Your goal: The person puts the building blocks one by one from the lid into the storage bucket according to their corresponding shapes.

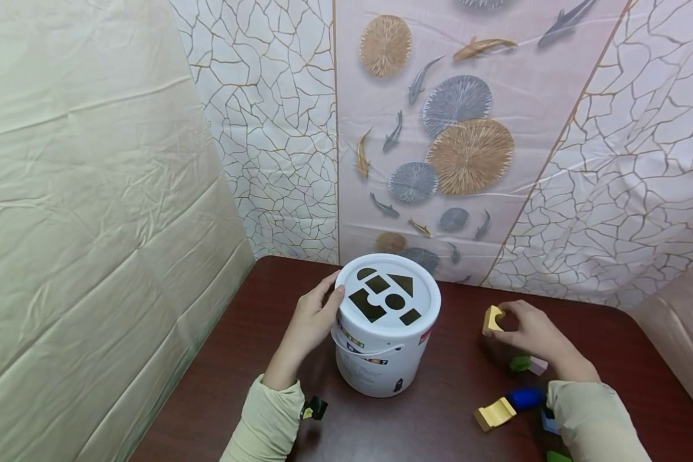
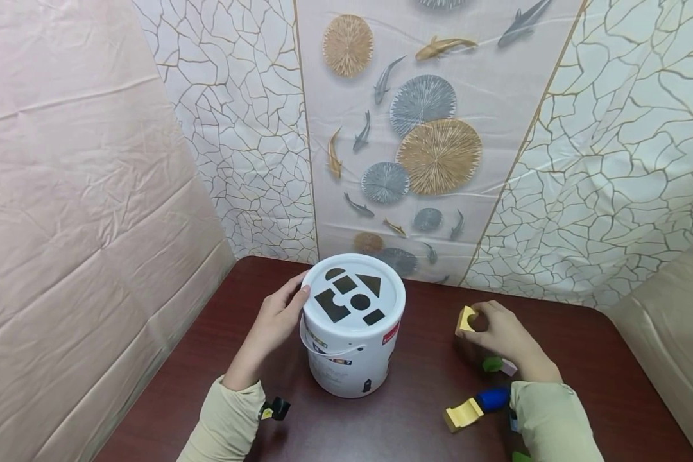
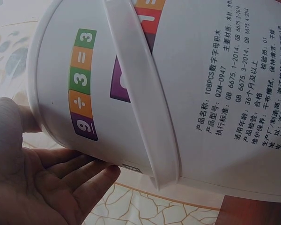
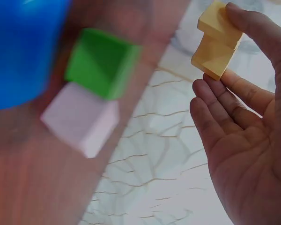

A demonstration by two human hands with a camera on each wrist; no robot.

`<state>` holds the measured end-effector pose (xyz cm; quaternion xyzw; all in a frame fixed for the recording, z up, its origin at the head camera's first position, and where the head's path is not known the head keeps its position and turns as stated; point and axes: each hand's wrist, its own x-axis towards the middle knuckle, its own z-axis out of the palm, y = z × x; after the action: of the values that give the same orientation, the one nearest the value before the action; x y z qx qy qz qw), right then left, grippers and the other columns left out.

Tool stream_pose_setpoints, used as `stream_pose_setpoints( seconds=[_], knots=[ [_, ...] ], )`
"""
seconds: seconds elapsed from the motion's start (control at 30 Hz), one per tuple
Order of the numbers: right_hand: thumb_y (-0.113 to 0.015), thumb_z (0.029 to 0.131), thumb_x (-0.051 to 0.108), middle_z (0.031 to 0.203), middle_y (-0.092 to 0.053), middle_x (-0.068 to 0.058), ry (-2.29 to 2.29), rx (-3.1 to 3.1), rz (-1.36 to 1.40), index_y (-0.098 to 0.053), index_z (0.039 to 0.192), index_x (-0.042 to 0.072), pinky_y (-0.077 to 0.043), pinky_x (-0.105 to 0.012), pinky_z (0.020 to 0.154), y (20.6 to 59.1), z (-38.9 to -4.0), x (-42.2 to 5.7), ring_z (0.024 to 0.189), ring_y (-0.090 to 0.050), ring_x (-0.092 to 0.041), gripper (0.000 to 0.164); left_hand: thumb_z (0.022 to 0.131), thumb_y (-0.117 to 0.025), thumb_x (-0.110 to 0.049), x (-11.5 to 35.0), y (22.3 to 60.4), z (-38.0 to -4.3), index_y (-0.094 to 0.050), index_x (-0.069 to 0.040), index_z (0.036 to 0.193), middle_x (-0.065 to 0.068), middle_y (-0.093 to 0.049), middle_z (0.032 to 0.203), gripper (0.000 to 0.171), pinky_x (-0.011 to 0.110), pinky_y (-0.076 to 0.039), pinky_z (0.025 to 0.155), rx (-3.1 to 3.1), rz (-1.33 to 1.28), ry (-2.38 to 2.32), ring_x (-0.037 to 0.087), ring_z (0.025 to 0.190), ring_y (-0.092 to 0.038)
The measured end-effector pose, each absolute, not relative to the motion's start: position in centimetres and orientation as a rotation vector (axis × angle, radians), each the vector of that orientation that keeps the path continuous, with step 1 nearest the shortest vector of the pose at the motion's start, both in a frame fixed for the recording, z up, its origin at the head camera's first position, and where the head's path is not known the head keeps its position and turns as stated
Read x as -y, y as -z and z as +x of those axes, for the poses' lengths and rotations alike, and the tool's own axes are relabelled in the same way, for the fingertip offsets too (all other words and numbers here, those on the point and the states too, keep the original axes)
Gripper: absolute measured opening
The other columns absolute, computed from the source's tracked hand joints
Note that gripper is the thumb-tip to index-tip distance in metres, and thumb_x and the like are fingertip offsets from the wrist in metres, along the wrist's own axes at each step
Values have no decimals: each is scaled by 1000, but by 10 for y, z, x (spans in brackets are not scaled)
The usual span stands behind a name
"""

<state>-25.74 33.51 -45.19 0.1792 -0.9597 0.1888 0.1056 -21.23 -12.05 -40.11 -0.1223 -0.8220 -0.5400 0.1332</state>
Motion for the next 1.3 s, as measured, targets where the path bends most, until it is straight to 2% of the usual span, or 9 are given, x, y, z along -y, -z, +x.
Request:
stream_pose_setpoints(
  seconds=[0.27, 0.57, 0.73, 0.97, 1.13, 1.3],
  knots=[
    [-87, 78, 34, 111, -65, -20, -551, 2755, 602, -64, 116, -3, -48, -58, 86, 423, -259, -315, 104, -60, -40, 58, 104, -52, -41, 121, 402, -213, -54, -20, 147, 0, -57, 143, 48, 48, -42, 108, 2386, -357, 1564, 18, 133, -50],
    [-88, 76, 40, 105, -68, -9, -558, 2643, 728, -66, 115, 5, -51, -52, 84, 375, -253, -278, 99, -63, -30, 57, 104, -52, -41, 121, 400, -212, -53, -20, 148, 1, -56, 145, 49, 49, -41, 108, 2383, -370, 1564, 19, 134, -49],
    [-90, 76, 37, 112, -66, -6, -573, 2588, 807, -65, 121, 9, -52, -50, 83, 348, -248, -259, 100, -63, -26, 59, 104, -51, -40, 121, 400, -212, -53, -22, 147, 1, -56, 144, 47, 48, -41, 108, 2383, -361, 1568, 18, 134, -49],
    [-87, 78, 42, 126, -63, -10, -551, 2575, 847, -63, 127, 9, -46, -55, 92, 319, -244, -240, 115, -56, -31, 64, 104, -52, -39, 120, 401, -212, -54, -20, 147, 1, -57, 143, 47, 49, -42, 107, 2386, -354, 1571, 18, 132, -50],
    [-85, 78, 47, 119, -64, -4, -522, 2573, 878, -64, 126, 13, -50, -51, 88, 305, -242, -224, 108, -59, -25, 63, 104, -52, -41, 121, 400, -212, -54, -22, 147, 0, -56, 144, 47, 49, -42, 108, 2381, -361, 1574, 18, 133, -50],
    [-88, 77, 40, 121, -64, 0, -522, 2500, 1028, -65, 125, 14, -53, -48, 87, 298, -244, -204, 107, -62, -21, 59, 104, -51, -42, 121, 401, -213, -53, -22, 147, 0, -55, 145, 48, 48, -42, 108, 2386, -357, 1574, 18, 133, -49]
  ],
)
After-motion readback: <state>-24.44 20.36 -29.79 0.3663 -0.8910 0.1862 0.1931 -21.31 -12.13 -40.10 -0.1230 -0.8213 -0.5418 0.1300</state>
